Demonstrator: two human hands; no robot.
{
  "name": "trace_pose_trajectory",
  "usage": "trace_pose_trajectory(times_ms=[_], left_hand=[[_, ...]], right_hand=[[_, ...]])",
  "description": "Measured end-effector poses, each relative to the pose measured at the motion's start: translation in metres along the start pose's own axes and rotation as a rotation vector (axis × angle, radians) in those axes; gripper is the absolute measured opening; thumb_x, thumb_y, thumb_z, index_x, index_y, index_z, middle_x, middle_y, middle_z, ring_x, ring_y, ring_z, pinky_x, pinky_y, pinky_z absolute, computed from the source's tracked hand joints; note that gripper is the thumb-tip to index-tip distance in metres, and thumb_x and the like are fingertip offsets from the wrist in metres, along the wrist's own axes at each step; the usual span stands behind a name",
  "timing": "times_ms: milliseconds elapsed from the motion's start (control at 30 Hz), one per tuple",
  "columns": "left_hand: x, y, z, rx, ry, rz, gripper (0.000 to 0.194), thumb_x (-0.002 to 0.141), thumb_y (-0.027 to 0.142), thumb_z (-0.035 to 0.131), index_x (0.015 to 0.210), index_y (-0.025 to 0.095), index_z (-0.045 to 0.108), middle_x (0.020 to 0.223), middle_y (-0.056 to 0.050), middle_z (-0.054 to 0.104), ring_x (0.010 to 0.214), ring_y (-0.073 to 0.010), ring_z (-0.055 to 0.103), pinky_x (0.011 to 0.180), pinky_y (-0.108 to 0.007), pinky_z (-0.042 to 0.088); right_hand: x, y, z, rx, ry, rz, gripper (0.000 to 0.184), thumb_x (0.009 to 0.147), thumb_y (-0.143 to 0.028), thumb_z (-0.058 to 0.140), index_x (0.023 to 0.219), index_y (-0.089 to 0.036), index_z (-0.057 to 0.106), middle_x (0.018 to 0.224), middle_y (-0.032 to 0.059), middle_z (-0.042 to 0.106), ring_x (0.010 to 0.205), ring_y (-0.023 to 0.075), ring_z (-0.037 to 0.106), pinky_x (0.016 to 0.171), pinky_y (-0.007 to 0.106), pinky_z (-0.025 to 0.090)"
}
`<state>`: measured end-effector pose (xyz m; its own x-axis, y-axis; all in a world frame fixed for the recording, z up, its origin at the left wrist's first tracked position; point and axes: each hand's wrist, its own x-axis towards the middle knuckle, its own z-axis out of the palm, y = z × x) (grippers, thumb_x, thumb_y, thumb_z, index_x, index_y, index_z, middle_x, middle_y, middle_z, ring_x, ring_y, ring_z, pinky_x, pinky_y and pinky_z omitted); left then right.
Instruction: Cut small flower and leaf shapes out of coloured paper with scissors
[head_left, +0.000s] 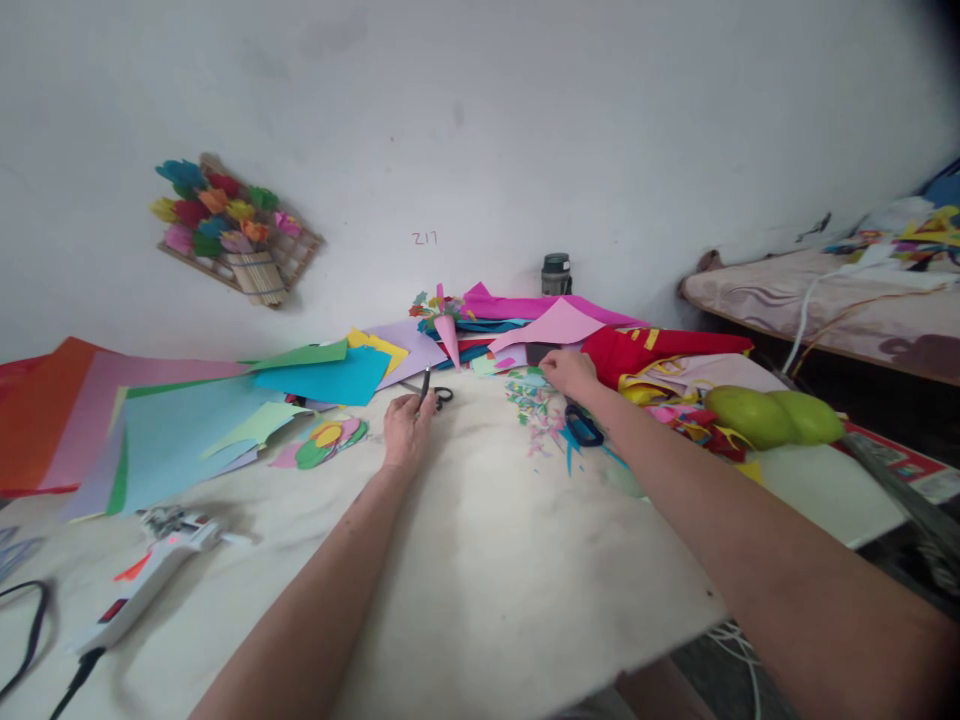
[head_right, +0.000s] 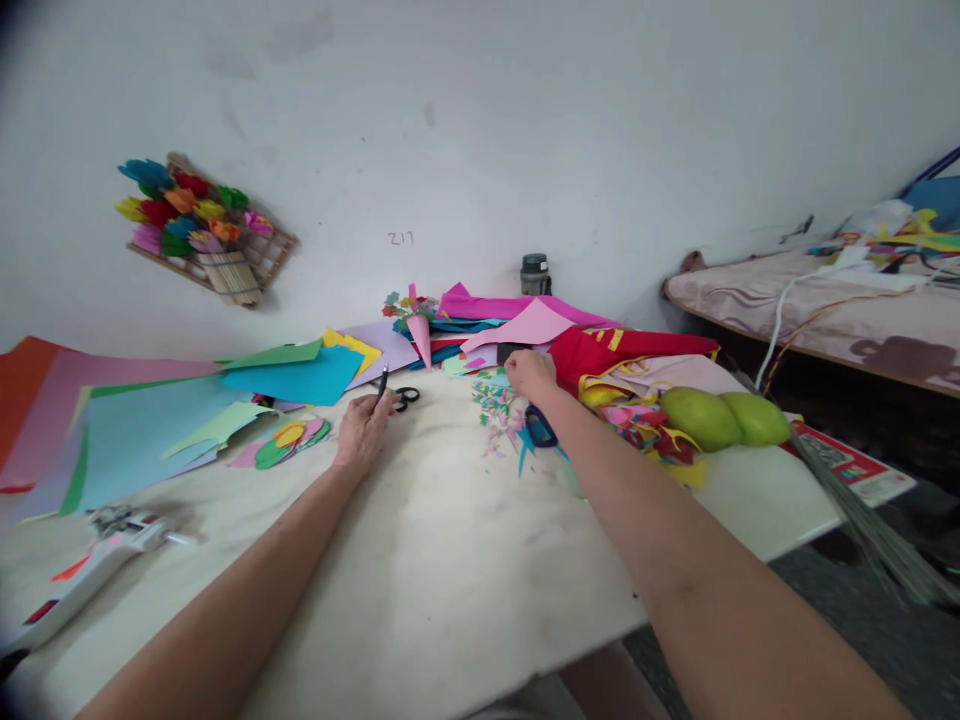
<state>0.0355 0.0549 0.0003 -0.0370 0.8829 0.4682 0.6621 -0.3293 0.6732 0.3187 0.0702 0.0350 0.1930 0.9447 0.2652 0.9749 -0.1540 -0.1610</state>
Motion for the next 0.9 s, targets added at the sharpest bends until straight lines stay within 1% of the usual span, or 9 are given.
trace_pose_trajectory(times_ms=[67, 167, 267, 367, 500, 600, 733, 800, 900], left_hand=[[0.000, 0.000, 0.000, -0.009, 0.000, -0.003, 0.048, 0.087, 0.050, 0.041, 0.081, 0.018, 0.075, 0.087, -0.010, 0.069, 0.104, -0.0259, 0.057, 0.094, -0.037, 0.041], [0.000, 0.000, 0.000, -0.009, -0.002, -0.011, 0.046, 0.087, 0.049, 0.042, 0.081, 0.019, 0.076, 0.090, -0.010, 0.069, 0.106, -0.0259, 0.055, 0.097, -0.037, 0.039], [0.000, 0.000, 0.000, -0.008, -0.012, -0.017, 0.044, 0.087, 0.049, 0.043, 0.081, 0.020, 0.076, 0.092, -0.009, 0.070, 0.109, -0.0256, 0.054, 0.098, -0.037, 0.039], [-0.001, 0.000, 0.000, -0.007, -0.026, -0.022, 0.044, 0.087, 0.049, 0.043, 0.083, 0.020, 0.076, 0.093, -0.009, 0.070, 0.110, -0.0258, 0.054, 0.097, -0.037, 0.039], [-0.001, 0.001, 0.000, -0.004, -0.031, -0.030, 0.046, 0.088, 0.050, 0.042, 0.083, 0.020, 0.076, 0.093, -0.010, 0.070, 0.111, -0.0264, 0.053, 0.097, -0.037, 0.039], [-0.001, 0.002, 0.000, -0.013, -0.026, -0.042, 0.046, 0.087, 0.050, 0.042, 0.082, 0.020, 0.076, 0.093, -0.010, 0.069, 0.111, -0.0263, 0.053, 0.096, -0.037, 0.039], [-0.002, 0.003, 0.000, -0.012, -0.029, -0.040, 0.047, 0.087, 0.051, 0.041, 0.080, 0.020, 0.076, 0.094, -0.010, 0.069, 0.110, -0.0264, 0.054, 0.096, -0.037, 0.040], [-0.002, 0.003, -0.001, -0.008, -0.028, -0.042, 0.047, 0.087, 0.052, 0.041, 0.080, 0.020, 0.076, 0.094, -0.010, 0.069, 0.110, -0.0261, 0.054, 0.096, -0.037, 0.040], [-0.003, 0.002, -0.001, -0.013, -0.030, -0.050, 0.047, 0.086, 0.052, 0.042, 0.081, 0.020, 0.075, 0.093, -0.010, 0.069, 0.110, -0.0258, 0.054, 0.095, -0.036, 0.041]], right_hand=[[0.002, 0.001, 0.000, 0.028, -0.030, -0.014, 0.035, 0.088, -0.027, 0.045, 0.107, -0.024, 0.074, 0.110, 0.0071, 0.073, 0.104, 0.0245, 0.064, 0.084, 0.032, 0.041], [0.002, 0.001, 0.003, -0.052, -0.096, -0.127, 0.035, 0.082, -0.033, 0.057, 0.110, -0.023, 0.074, 0.112, 0.0094, 0.072, 0.109, 0.0273, 0.061, 0.092, 0.036, 0.038], [0.000, 0.001, 0.008, -0.137, -0.098, -0.192, 0.029, 0.080, -0.028, 0.059, 0.101, -0.019, 0.077, 0.109, 0.0131, 0.072, 0.111, 0.0293, 0.059, 0.094, 0.038, 0.035], [0.003, 0.003, 0.012, -0.080, -0.066, -0.123, 0.031, 0.086, -0.023, 0.049, 0.096, -0.019, 0.078, 0.105, 0.0129, 0.074, 0.105, 0.0270, 0.063, 0.090, 0.037, 0.038], [0.014, 0.011, 0.015, 0.173, -0.065, 0.040, 0.032, 0.090, -0.033, 0.048, 0.100, -0.023, 0.077, 0.108, 0.0071, 0.074, 0.101, 0.0232, 0.065, 0.082, 0.030, 0.043], [0.019, 0.014, 0.014, 0.287, -0.061, 0.060, 0.034, 0.092, -0.037, 0.046, 0.100, -0.024, 0.077, 0.105, 0.0046, 0.074, 0.097, 0.0206, 0.066, 0.079, 0.028, 0.044], [0.011, 0.009, 0.010, 0.113, -0.090, -0.062, 0.035, 0.085, -0.043, 0.057, 0.108, -0.024, 0.074, 0.111, 0.0071, 0.073, 0.106, 0.0252, 0.063, 0.089, 0.034, 0.041], [0.005, 0.005, 0.008, -0.025, -0.099, -0.152, 0.036, 0.080, -0.038, 0.062, 0.111, -0.022, 0.073, 0.113, 0.0096, 0.072, 0.112, 0.0276, 0.060, 0.094, 0.037, 0.038], [0.002, 0.002, 0.008, -0.118, -0.118, -0.204, 0.025, 0.080, -0.024, 0.058, 0.095, -0.021, 0.078, 0.103, 0.0111, 0.074, 0.108, 0.0274, 0.062, 0.094, 0.037, 0.037]])
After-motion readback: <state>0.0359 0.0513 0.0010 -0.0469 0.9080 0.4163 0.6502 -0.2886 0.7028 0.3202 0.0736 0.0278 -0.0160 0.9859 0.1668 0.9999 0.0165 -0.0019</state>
